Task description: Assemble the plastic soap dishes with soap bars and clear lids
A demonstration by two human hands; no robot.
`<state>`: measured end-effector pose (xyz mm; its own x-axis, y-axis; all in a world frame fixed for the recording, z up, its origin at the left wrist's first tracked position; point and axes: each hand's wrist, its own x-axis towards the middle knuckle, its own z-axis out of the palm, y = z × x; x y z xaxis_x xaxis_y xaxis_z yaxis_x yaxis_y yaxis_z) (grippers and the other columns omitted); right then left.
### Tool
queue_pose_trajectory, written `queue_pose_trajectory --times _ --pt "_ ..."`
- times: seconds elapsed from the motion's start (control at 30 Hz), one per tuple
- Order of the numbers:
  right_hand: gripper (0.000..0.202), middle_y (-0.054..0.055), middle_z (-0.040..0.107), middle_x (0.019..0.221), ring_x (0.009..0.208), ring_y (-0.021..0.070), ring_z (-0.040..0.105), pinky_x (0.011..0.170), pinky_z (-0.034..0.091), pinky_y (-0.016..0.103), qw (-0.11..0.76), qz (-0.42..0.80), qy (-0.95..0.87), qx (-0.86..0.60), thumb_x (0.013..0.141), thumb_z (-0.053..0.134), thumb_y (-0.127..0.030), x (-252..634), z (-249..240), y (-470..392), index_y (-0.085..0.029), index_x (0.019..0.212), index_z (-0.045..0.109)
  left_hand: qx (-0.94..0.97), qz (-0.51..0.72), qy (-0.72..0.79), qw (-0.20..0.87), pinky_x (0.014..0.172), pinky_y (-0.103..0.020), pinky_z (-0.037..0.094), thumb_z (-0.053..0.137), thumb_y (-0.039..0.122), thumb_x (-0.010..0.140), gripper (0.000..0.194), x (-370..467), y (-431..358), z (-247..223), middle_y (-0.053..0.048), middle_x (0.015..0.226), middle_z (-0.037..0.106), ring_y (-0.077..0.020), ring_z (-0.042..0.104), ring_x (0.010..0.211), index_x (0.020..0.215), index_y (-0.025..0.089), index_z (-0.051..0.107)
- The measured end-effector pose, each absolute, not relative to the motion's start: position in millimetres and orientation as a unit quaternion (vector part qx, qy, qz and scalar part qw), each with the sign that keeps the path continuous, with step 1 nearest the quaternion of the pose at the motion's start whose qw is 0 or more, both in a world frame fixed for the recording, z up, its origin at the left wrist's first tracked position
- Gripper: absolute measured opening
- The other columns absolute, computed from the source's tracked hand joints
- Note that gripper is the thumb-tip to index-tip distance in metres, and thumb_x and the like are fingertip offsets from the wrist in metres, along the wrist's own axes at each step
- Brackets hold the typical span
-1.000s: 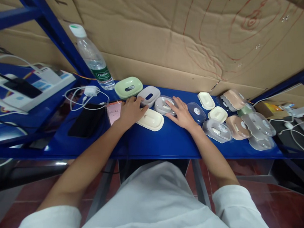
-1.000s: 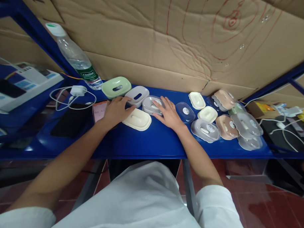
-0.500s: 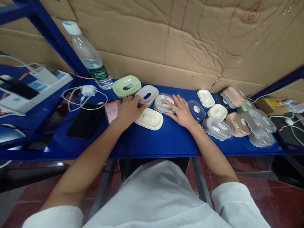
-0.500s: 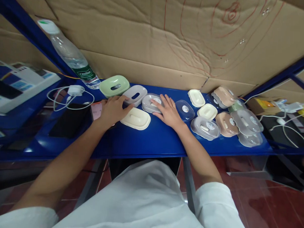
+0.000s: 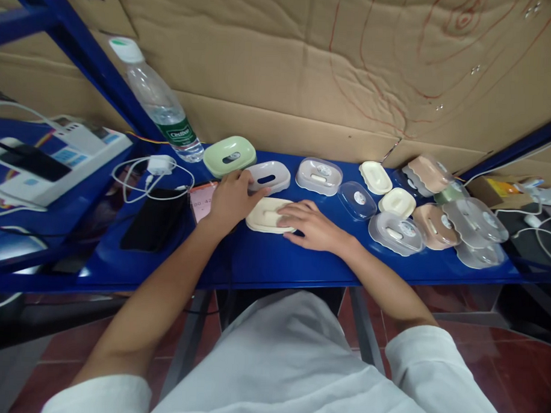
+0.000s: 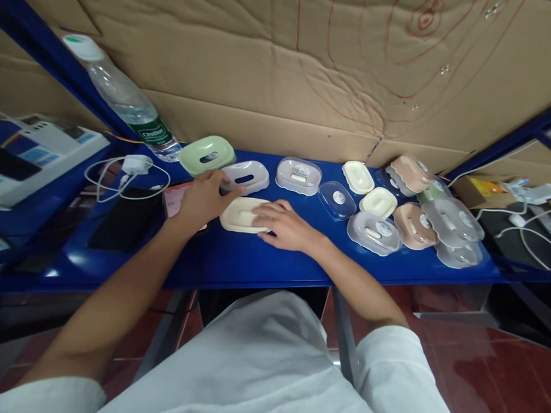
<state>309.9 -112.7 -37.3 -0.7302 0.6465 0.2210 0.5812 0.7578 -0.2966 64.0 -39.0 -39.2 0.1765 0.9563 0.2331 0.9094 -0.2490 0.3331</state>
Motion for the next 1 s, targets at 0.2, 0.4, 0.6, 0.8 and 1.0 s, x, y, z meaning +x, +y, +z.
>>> queue_pose_trajectory --times 0.2,0.4,0.6,0.8,1.0 --pt "0.054 0.014 0.055 0.166 0.155 0.0367 0.049 0.125 0.037 0.061 0.177 0.095 -0.888 -0.413 0.102 0.063 -0.029 341.0 -36.8 -97.1 -0.027 0.156 0.060 0.772 0.226 0.590 0.065 0.106 -0.045 0.054 0.048 0.051 0.109 0.036 64.7 -40.2 -30.7 -0.016 0.123 0.073 -0.0344 0.068 0.123 0.112 0.020 0.066" --pt "0.079 0.019 0.031 0.179 0.164 0.0375 0.034 0.128 0.038 0.062 0.209 0.084 -0.872 -0.435 0.107 0.060 -0.048 339.2 -51.1 -91.9 -0.024 0.176 0.029 0.815 0.192 0.539 0.088 0.116 -0.048 0.048 0.061 0.052 0.103 0.051 68.3 -43.7 -32.2 -0.015 0.146 0.065 -0.0356 0.061 0.137 0.144 0.023 0.061" --pt "0.045 0.013 0.060 0.160 0.150 0.0344 0.051 0.123 0.043 0.058 0.175 0.109 -0.886 -0.415 0.111 0.055 -0.043 337.4 -54.4 -89.7 -0.027 0.152 0.066 0.871 0.123 0.469 0.084 0.126 -0.058 0.035 0.049 0.054 0.108 0.064 71.2 -42.7 -47.0 -0.014 0.181 0.028 -0.0417 0.034 0.161 0.166 0.027 0.048" --pt "0.029 0.008 0.077 0.133 0.132 0.0319 0.061 0.114 0.046 0.051 0.183 0.117 -0.896 -0.387 0.107 0.067 -0.043 336.2 -43.6 -94.8 -0.026 0.125 0.081 0.874 0.134 0.460 0.087 0.122 -0.054 0.039 0.041 0.047 0.111 0.063 73.2 -45.4 -40.7 -0.017 0.162 0.053 -0.0382 0.049 0.147 0.169 0.022 0.041" --pt "0.059 0.014 0.069 0.145 0.134 0.0359 0.062 0.115 0.048 0.055 0.187 0.136 -0.882 -0.410 0.105 0.068 -0.051 331.7 -39.6 -98.4 -0.025 0.157 0.060 0.842 0.158 0.510 0.076 0.114 -0.046 0.050 0.043 0.037 0.110 0.039 69.0 -45.9 -29.4 -0.012 0.140 0.062 -0.0329 0.061 0.132 0.135 0.028 0.071"
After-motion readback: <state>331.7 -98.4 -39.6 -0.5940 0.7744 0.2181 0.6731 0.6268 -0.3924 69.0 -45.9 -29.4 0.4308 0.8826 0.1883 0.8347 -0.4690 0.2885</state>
